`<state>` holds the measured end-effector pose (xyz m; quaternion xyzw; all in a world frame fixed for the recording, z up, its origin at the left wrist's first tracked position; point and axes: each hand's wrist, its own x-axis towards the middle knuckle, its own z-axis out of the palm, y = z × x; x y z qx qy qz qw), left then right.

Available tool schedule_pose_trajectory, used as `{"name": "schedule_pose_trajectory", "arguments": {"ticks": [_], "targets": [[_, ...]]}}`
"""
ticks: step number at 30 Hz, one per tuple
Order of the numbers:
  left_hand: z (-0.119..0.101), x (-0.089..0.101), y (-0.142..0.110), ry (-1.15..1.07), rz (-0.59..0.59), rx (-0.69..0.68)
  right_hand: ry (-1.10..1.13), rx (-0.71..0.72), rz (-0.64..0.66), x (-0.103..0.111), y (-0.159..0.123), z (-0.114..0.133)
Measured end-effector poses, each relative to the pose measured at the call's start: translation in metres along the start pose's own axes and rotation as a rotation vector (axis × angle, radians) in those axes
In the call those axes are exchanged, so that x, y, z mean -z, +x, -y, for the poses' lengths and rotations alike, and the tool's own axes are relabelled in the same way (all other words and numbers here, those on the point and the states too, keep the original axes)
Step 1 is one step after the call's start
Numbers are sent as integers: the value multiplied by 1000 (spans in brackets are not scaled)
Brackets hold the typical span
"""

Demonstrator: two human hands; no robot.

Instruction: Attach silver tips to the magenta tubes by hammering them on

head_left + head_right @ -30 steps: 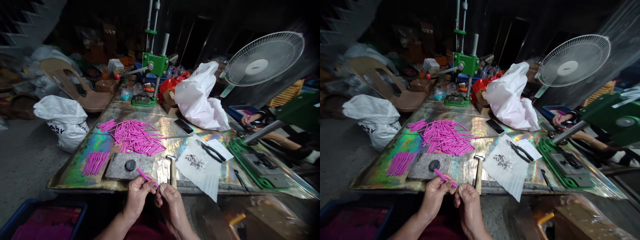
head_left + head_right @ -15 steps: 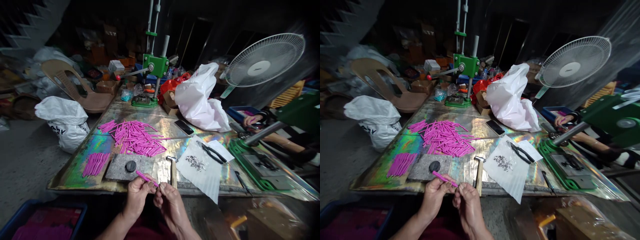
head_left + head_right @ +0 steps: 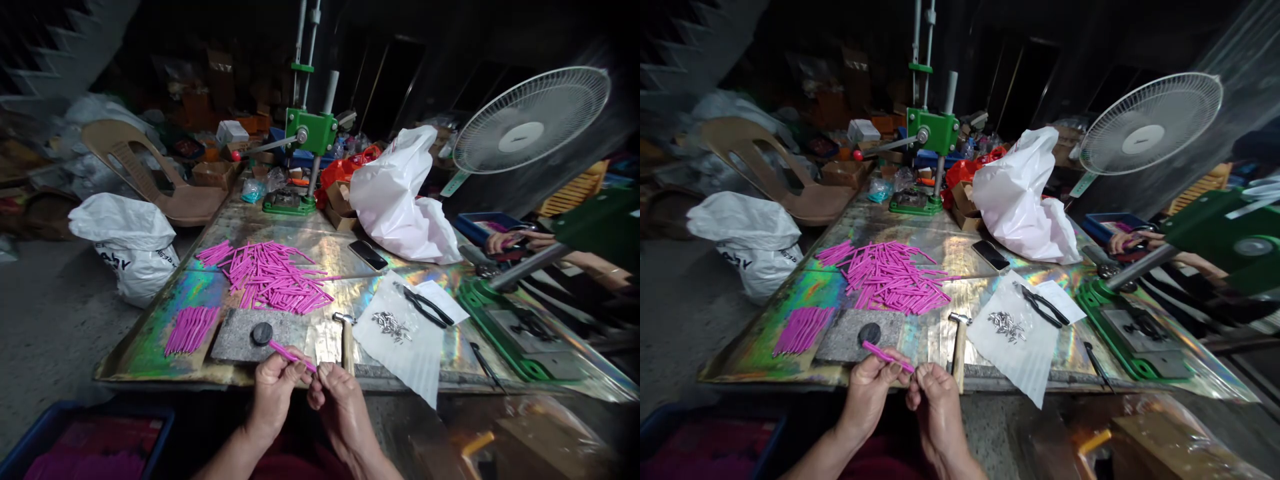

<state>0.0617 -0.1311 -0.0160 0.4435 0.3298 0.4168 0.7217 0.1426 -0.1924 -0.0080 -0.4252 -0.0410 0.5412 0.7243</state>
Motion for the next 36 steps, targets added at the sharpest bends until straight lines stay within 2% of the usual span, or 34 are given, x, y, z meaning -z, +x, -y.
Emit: {"name": "schedule_pose_trajectory", "arguments": {"ticks": [6,18,24,28,32,36], "targets": [[3,1,-1,13,36,22,-46,27,4,-1,1,-3],[0,1,3,-76,-55,62,-329,103,31,12,4,0],[2,-1,1,-89,-48,74,-298,131,22,9,5,-8],[0,-1,0,-75,-53,89,-310,116,63,5,5,-8],[-6,11,6,-33,-95,52,-424,94,112,4,4,-1],[-17,37,22,67,-222,-64,-479,104,81,16,4,4]]}}
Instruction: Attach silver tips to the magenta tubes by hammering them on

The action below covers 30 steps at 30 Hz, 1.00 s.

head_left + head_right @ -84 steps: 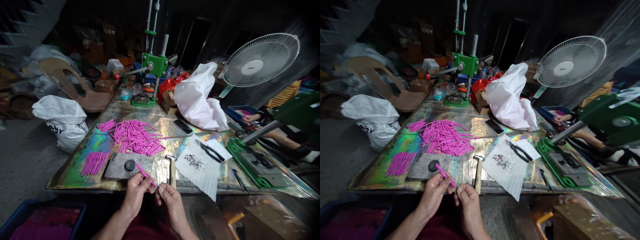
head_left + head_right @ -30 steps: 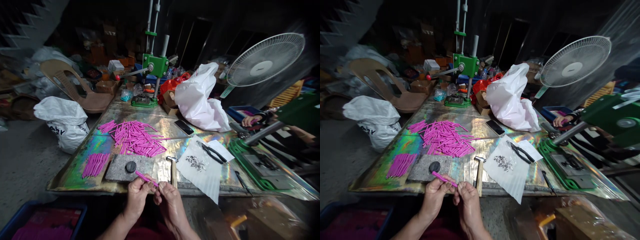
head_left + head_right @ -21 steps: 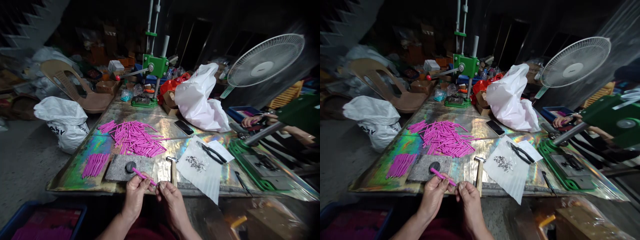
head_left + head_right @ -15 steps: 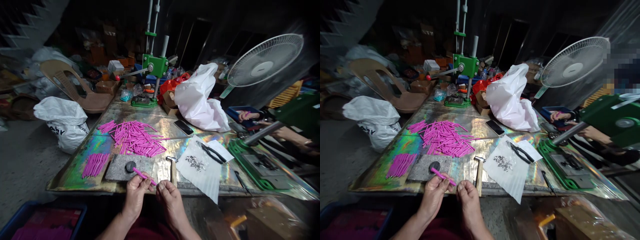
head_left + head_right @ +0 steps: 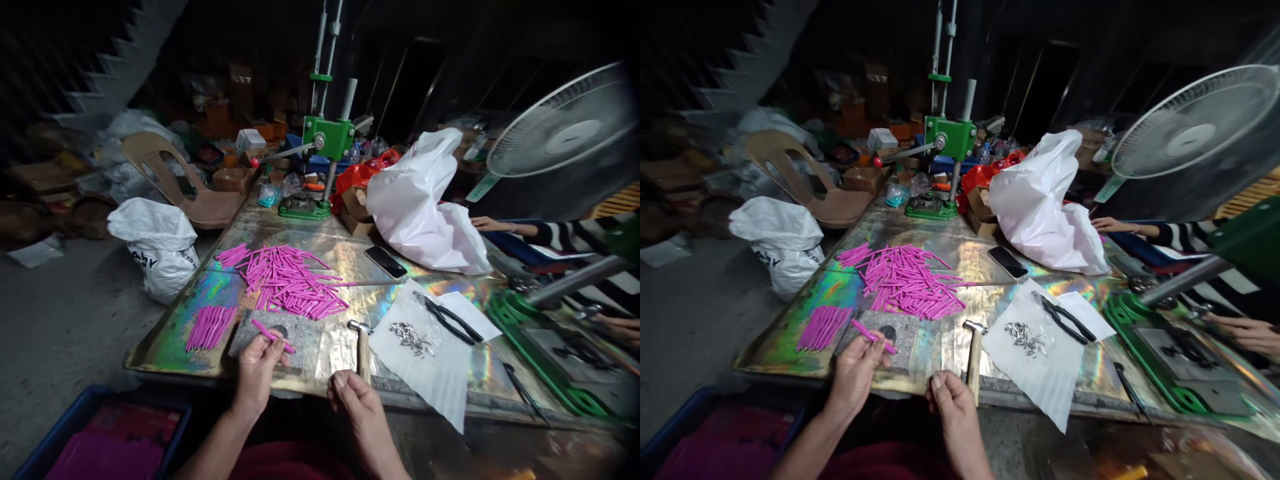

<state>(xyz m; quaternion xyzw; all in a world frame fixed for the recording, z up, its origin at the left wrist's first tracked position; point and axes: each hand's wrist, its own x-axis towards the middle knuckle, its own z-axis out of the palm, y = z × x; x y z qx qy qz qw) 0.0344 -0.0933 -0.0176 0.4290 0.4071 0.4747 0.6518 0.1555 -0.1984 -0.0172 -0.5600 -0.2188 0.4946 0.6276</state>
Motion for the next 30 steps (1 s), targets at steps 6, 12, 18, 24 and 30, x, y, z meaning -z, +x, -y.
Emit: {"name": "schedule_pose_trajectory", "arguments": {"ticks": [6,12,18,24,30], "targets": [[-12,24,25,124,-105,-170,81,-67,-69,16,-2,-18],[-7,24,28,196,-111,-228,106,-83,-106,24,-2,-29],[-2,25,27,235,-118,-246,134,-99,-135,23,-4,-31],[2,27,30,270,-132,-281,140,-113,-193,16,-8,-21],[4,29,30,291,-128,-275,34,-142,-170,28,-5,-5]]}}
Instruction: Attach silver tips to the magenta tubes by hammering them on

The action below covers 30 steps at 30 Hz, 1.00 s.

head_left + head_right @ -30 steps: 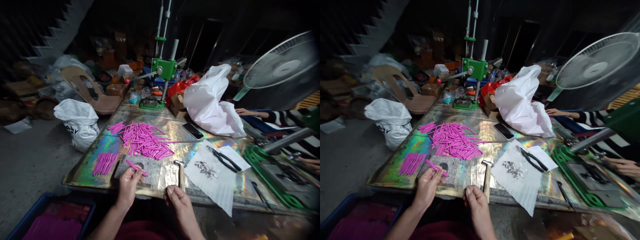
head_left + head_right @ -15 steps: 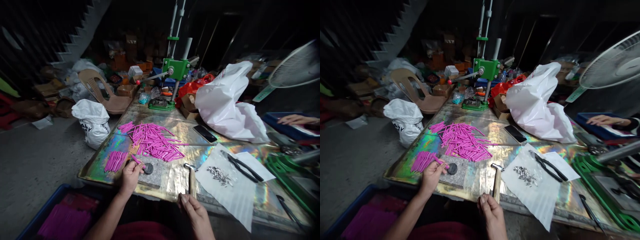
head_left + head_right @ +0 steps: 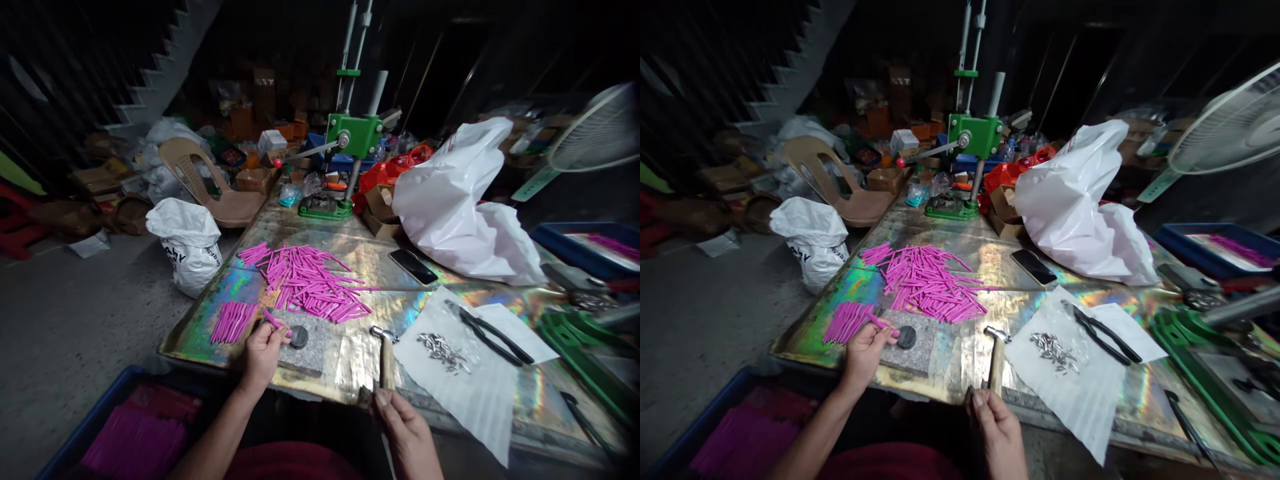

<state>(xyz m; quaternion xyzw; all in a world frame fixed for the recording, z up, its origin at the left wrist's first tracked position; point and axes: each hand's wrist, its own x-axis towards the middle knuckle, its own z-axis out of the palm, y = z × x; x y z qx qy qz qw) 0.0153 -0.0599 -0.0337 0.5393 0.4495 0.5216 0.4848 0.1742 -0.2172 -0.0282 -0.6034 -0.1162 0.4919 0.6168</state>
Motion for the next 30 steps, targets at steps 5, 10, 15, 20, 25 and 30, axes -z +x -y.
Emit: {"name": "schedule_pose_trajectory", "arguments": {"ticks": [5,10,15,20,25,30], "targets": [[1,1,-1,1,-1,-14,-46,53,-24,11,6,0],[2,1,-1,16,7,-36,-150,140,-37,19,8,-2],[5,1,-1,60,21,-99,-541,311,-131,40,21,8],[2,4,1,281,152,-253,-1250,236,-146,49,41,13],[-10,7,6,524,304,-493,-1401,112,-146,45,55,9],[-13,7,8,605,364,-558,-882,5,-112,54,60,20]]}}
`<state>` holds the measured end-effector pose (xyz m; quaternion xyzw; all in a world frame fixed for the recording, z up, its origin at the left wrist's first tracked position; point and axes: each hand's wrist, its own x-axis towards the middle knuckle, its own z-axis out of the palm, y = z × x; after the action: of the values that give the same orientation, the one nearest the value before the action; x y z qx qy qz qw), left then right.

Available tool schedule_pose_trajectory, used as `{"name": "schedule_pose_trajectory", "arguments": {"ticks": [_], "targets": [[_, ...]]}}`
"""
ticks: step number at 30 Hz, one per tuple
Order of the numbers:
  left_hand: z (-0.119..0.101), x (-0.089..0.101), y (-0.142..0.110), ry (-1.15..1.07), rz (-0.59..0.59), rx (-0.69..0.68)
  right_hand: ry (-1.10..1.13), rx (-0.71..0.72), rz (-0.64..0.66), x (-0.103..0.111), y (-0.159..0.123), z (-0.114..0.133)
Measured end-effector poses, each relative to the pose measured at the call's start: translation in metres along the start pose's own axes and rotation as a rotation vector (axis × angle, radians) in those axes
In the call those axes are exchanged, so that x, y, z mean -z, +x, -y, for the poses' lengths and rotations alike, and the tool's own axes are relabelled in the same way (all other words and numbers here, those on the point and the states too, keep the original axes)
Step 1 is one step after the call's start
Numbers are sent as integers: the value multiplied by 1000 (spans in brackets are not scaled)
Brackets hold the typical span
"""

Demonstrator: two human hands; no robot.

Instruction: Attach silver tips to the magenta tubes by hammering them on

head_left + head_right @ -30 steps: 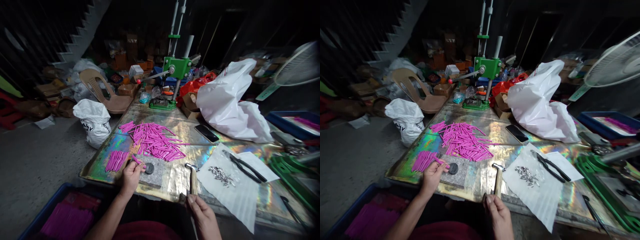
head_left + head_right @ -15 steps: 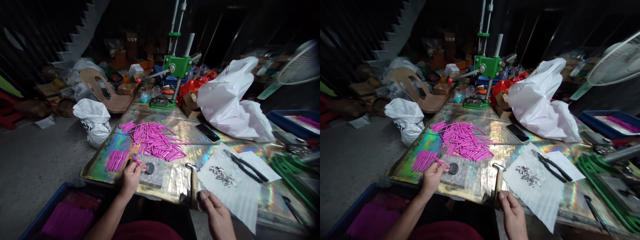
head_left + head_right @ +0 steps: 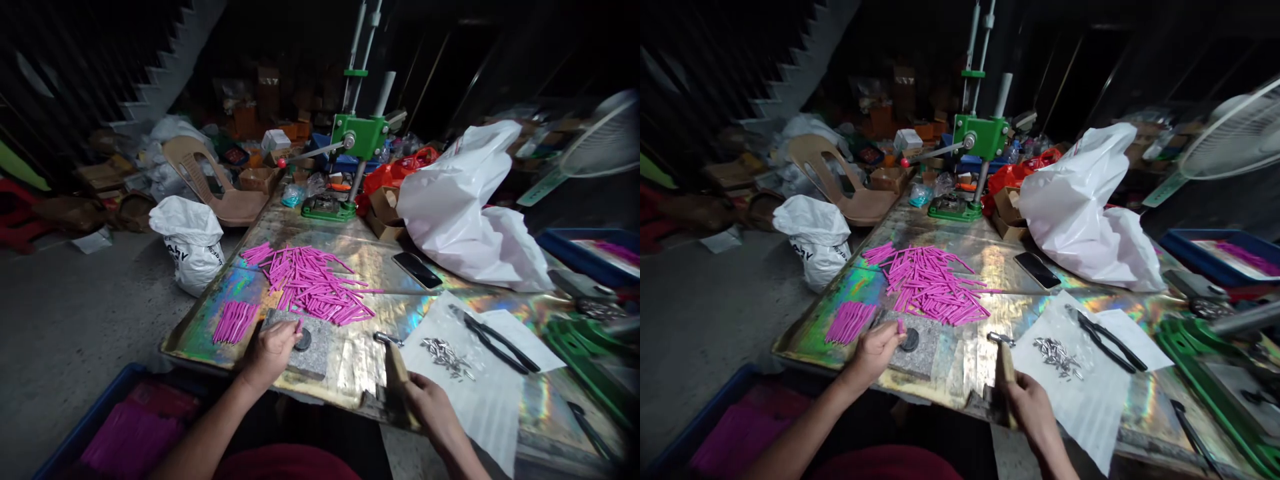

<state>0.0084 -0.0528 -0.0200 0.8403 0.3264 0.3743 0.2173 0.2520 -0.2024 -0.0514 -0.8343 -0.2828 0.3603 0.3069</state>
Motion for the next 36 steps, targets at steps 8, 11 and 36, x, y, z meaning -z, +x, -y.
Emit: {"name": "schedule_pose_trajectory", "arguments": {"ticks": [8,11,36], "targets": [[-5,0,1,43,-34,-12,617,150,266,2,-45,41],[-8,0,1,54,-20,-1,450,380,202,-1,-57,61],[-8,-8,-3,51,-40,37,-176,1009,-81,52,-65,131]]}}
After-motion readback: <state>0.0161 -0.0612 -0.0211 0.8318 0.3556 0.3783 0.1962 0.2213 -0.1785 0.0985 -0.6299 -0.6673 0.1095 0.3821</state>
